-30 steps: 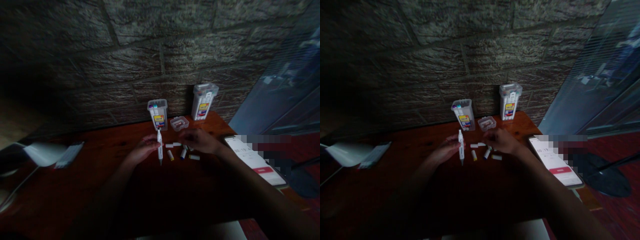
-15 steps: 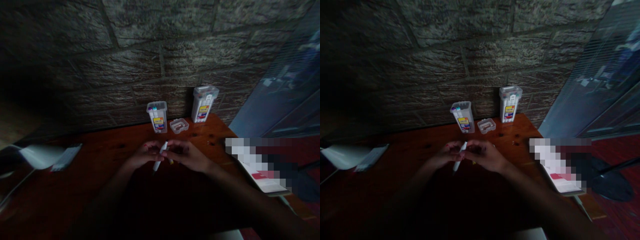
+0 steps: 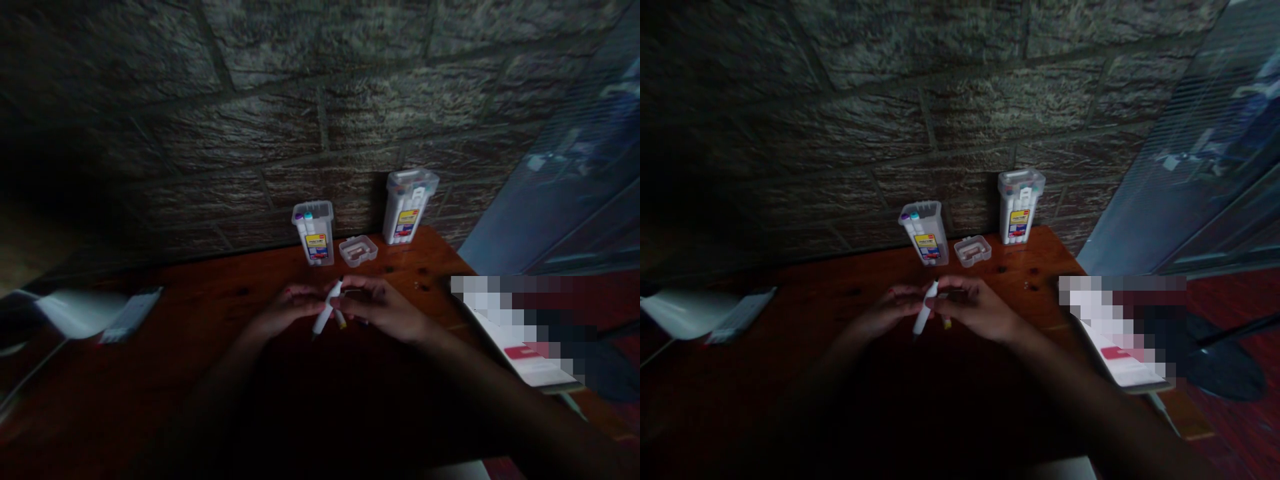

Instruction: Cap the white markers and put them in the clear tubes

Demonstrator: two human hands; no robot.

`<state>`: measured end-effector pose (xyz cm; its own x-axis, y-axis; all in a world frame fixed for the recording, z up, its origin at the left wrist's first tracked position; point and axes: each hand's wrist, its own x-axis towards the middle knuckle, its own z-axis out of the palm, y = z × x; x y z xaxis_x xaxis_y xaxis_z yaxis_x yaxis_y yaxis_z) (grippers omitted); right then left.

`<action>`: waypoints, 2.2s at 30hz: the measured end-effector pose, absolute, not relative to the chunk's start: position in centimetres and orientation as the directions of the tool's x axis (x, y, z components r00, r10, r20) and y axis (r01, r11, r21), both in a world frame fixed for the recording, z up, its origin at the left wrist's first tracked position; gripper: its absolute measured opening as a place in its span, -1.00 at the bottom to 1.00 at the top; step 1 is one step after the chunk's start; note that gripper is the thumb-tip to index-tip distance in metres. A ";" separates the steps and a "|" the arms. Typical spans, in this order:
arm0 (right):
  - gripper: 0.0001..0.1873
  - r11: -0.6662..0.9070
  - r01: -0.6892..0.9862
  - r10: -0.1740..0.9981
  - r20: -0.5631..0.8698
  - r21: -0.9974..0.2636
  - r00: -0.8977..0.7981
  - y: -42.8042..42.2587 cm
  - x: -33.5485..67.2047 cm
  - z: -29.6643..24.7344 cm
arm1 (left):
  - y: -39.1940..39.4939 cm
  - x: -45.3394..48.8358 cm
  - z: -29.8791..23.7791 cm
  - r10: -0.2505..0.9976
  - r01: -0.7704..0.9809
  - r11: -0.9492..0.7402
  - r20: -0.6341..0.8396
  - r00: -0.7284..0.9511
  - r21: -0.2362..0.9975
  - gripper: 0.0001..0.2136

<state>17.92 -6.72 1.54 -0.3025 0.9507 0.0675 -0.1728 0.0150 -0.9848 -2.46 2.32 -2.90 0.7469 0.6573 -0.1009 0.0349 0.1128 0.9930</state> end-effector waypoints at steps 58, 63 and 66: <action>-0.74 -0.057 -0.229 0.948 0.019 -0.972 -0.319 -6.4 18.2 0.5 | 2.3 -2.8 -2.2 0.551 0.050 0.164 -0.134 0.823 0.985 -0.63; -0.72 -0.025 -0.193 0.941 0.042 -0.981 -0.335 -6.2 18.4 0.4 | 2.3 -2.9 -2.1 0.539 0.050 0.175 -0.139 0.831 0.983 -0.64; -0.71 -0.018 -0.178 0.942 0.043 -0.984 -0.332 -6.1 18.4 0.4 | 2.3 -2.8 -1.9 0.514 0.061 0.160 -0.136 0.847 0.985 -0.65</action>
